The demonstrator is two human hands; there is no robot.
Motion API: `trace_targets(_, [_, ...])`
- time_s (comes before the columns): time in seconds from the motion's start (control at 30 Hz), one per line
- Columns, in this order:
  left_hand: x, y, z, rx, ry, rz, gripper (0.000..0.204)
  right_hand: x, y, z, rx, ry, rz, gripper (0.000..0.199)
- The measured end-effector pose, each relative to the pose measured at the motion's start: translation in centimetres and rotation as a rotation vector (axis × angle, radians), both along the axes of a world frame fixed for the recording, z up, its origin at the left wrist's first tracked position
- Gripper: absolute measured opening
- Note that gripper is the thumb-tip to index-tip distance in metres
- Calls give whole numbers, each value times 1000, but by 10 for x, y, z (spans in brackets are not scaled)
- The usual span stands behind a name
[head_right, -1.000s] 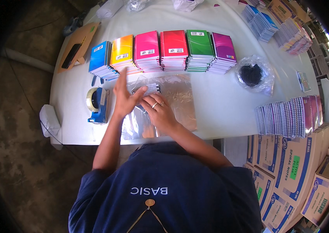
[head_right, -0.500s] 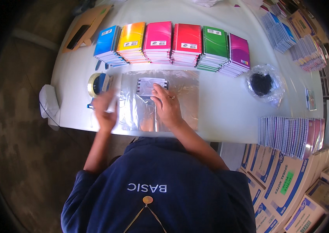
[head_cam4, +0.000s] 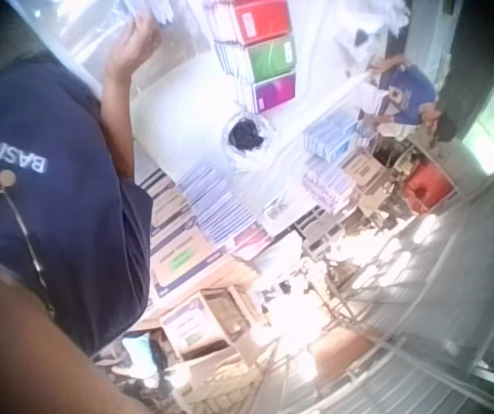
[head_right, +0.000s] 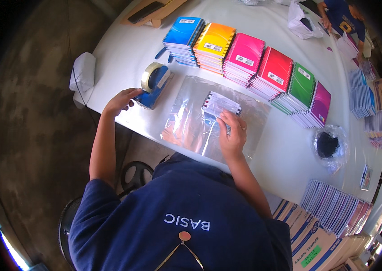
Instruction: The person stacks a set of small notebooks by picking them from colored piles and then seals the stack inside a clear plastic sleeve using adhesive tape.
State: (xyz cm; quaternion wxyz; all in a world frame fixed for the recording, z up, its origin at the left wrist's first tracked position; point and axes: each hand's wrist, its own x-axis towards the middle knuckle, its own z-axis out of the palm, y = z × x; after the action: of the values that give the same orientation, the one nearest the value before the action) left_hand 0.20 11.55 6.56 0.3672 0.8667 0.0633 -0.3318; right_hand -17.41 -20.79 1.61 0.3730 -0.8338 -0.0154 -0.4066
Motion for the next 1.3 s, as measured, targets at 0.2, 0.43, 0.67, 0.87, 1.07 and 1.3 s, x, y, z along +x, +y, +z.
trace_targets(0.2, [-32,46,-41,-969,106,184,24,1,-3,-2,-71,6,18,39])
trace_targets(0.43, [-30,10,-17,171,-822,431,22,1,-7,-6,-21,-25,32,40])
trace_targets(0.67, [-134,-201,27,-603,-30,265,42,-2,-4,-6,59,9,75,40])
trace_targets(0.87, [-145,-197,2,-560,73,256,40,-10,0,8,115,247,118,44])
trace_targets(1.07, [-140,-178,-101,-308,-413,16,33,5,-14,74,-384,459,234,45])
trace_targets(1.3, [-165,-186,-81,-758,112,-48,57,40,-11,89,277,621,325,89])
